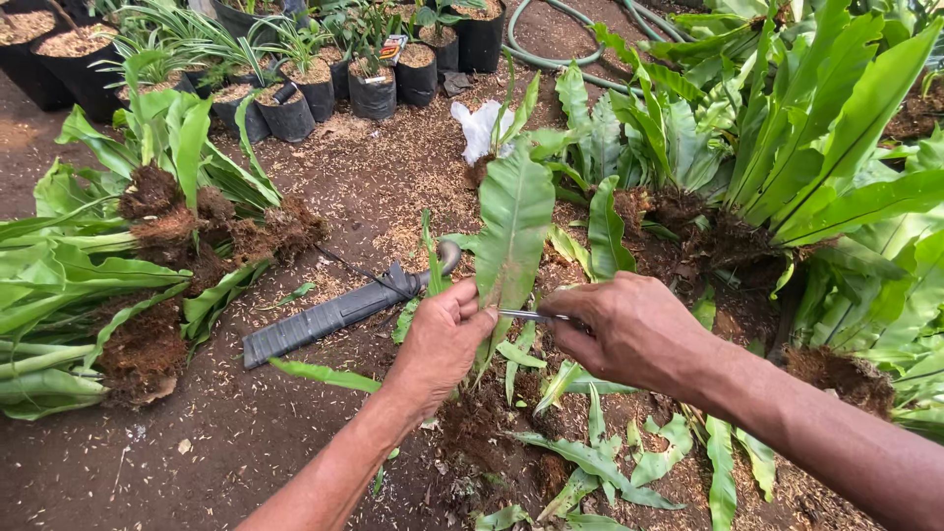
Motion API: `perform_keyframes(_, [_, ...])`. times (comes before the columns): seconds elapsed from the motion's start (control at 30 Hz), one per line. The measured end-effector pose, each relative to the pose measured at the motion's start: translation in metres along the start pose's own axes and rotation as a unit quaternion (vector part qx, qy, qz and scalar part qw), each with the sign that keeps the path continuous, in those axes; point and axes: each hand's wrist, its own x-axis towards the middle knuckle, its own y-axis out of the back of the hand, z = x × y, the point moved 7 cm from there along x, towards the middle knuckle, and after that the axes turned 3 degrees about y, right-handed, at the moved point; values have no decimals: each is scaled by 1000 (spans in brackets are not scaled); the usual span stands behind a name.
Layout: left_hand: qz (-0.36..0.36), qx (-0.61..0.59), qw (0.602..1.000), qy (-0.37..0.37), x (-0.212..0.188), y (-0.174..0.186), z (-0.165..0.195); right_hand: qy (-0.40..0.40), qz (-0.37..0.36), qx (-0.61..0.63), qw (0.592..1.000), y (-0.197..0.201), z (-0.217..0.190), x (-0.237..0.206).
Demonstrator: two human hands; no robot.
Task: The person trims bird's nest fern plants on the ground at a nursery. They hold each fern by its root ball, use scissors to cut off damaged outer leaves, tear away old leaf bases by hand, and set the trimmed plant aside among rows of potted plants.
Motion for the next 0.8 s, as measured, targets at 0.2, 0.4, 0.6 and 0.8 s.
perform_keyframes(0.2, [-19,-37,999,-7,-2,-1,7,-81,-96,-11,992,-14,17,-4])
perform_keyframes(0.4, [-3,-4,1000,17,0,2,1,-95,44,4,995,12,17,-3])
perform_keyframes(0.6, [-30,-58,998,-2,0,-2,0,-152,37,2,988,15,28,-3])
perform_keyframes(0.8, [-32,-50,998,1,-1,-1,4,-181,-26,51,982,4,31,-5])
